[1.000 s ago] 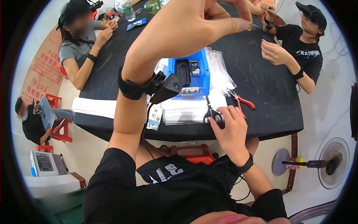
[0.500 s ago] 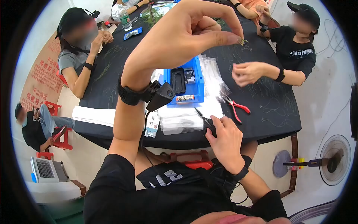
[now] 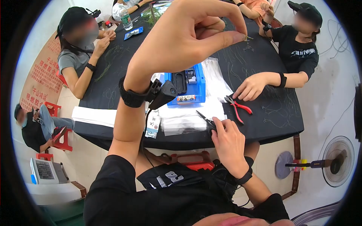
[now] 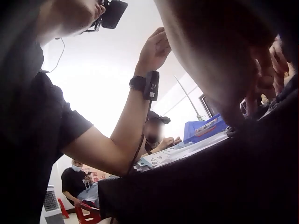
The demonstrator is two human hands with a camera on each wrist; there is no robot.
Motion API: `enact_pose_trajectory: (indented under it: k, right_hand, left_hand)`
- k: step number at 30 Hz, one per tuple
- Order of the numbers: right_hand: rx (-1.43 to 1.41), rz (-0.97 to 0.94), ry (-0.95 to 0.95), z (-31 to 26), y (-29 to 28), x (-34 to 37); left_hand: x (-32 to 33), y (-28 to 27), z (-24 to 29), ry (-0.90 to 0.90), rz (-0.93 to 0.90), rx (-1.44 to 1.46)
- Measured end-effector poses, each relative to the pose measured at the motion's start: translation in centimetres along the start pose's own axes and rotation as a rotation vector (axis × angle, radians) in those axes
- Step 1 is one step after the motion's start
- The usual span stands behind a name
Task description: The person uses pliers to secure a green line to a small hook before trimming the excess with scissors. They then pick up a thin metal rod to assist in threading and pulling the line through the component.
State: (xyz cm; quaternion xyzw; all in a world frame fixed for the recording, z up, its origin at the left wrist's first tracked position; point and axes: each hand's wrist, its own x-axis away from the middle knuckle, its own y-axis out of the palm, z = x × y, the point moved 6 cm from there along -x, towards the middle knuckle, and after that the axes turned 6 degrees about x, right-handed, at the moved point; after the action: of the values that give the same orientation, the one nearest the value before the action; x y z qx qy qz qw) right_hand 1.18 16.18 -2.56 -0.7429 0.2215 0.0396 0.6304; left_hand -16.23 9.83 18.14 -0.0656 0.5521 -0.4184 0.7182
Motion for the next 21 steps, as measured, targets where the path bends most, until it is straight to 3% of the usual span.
enact_pose_trajectory:
  k: [3, 5, 6, 16, 18, 19, 20, 21]
  right_hand:
    - [-0.014, -0.021, 0.016, 0.3, 0.2, 0.1]
    - [-0.129, -0.014, 0.016, 0.8, 0.2, -0.1]
    - [-0.128, -0.022, 0.019, 1.0, 0.1, -0.2]
    - [-0.273, 0.066, 0.174, 3.3, 0.1, 0.9]
    - [-0.564, 0.061, 0.401, 4.6, 0.4, 1.1]
    - [-0.779, 0.070, 0.429, 4.6, 0.4, 0.8]
    - [-0.778, 0.071, 0.422, 4.7, -0.2, 0.4]
    - [-1.013, 0.110, 0.439, 5.1, -0.9, 0.0]
  left_hand:
    - [-0.2, 0.0, 0.5, 0.010, -0.015, -0.037]
    - [-0.9, -0.2, 0.4, -0.233, -0.051, 0.219]
    - [-1.0, -0.2, 0.5, -0.239, -0.050, 0.226]
    - [-0.7, 0.7, 0.7, -0.090, -0.029, 0.148]
    - [-0.7, 1.0, -0.4, -0.117, -0.042, 0.228]
    - [-0.7, 1.2, -0.8, -0.143, -0.052, 0.305]
    - [-0.7, 1.2, -0.8, -0.140, -0.048, 0.300]
    - [-0.7, 1.7, -0.8, -0.180, -0.063, 0.309]
